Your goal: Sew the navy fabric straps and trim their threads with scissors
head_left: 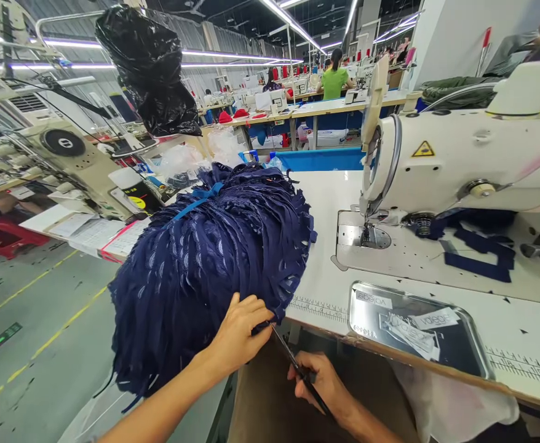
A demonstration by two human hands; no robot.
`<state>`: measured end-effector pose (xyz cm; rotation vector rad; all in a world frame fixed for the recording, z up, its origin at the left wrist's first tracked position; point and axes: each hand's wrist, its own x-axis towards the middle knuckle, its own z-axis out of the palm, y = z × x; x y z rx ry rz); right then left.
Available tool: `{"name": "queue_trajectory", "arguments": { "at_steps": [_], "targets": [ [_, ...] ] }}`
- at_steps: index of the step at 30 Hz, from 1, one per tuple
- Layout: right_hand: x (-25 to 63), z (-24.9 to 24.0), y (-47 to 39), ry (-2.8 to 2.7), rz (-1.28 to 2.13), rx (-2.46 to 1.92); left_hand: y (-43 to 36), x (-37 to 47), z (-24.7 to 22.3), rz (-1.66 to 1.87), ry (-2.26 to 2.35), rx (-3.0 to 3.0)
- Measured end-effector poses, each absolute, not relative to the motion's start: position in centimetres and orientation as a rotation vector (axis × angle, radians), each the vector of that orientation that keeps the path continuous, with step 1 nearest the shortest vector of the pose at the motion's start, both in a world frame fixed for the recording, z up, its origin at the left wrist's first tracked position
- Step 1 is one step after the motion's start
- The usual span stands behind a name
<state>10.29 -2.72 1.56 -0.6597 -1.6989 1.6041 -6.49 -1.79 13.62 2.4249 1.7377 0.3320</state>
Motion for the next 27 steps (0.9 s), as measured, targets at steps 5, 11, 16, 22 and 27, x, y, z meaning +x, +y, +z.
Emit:
{"name": "queue_trajectory", "arguments": {
  "at_steps": [5,11,16,22,27],
  "targets": [
    [11.2,2.2,-2.9,-1.662,1.712,-0.577,-3.5,-6.6,15.9,0.571,1.604,2.659],
    [11.3,3.5,-1.8,-1.762,1.731,-0.366,-3.6,-6.8,17.3,0.409,1.470,2.634],
    [11.0,3.2,-1.9,-1.689,1.757,-0.542,-2.8,-7.3,16.0,0.445,1.378,2.502],
    [11.4,2.2,-2.9,-1.646,1.772,-0.515,-3.3,-7.6,16.8,0.544,1.381,2.392],
    [11.3,2.4,-2.2,-1.714,1.756,-0.396,-3.4,-7.8,17.2,0.514,1.433,2.266]
  ]
}}
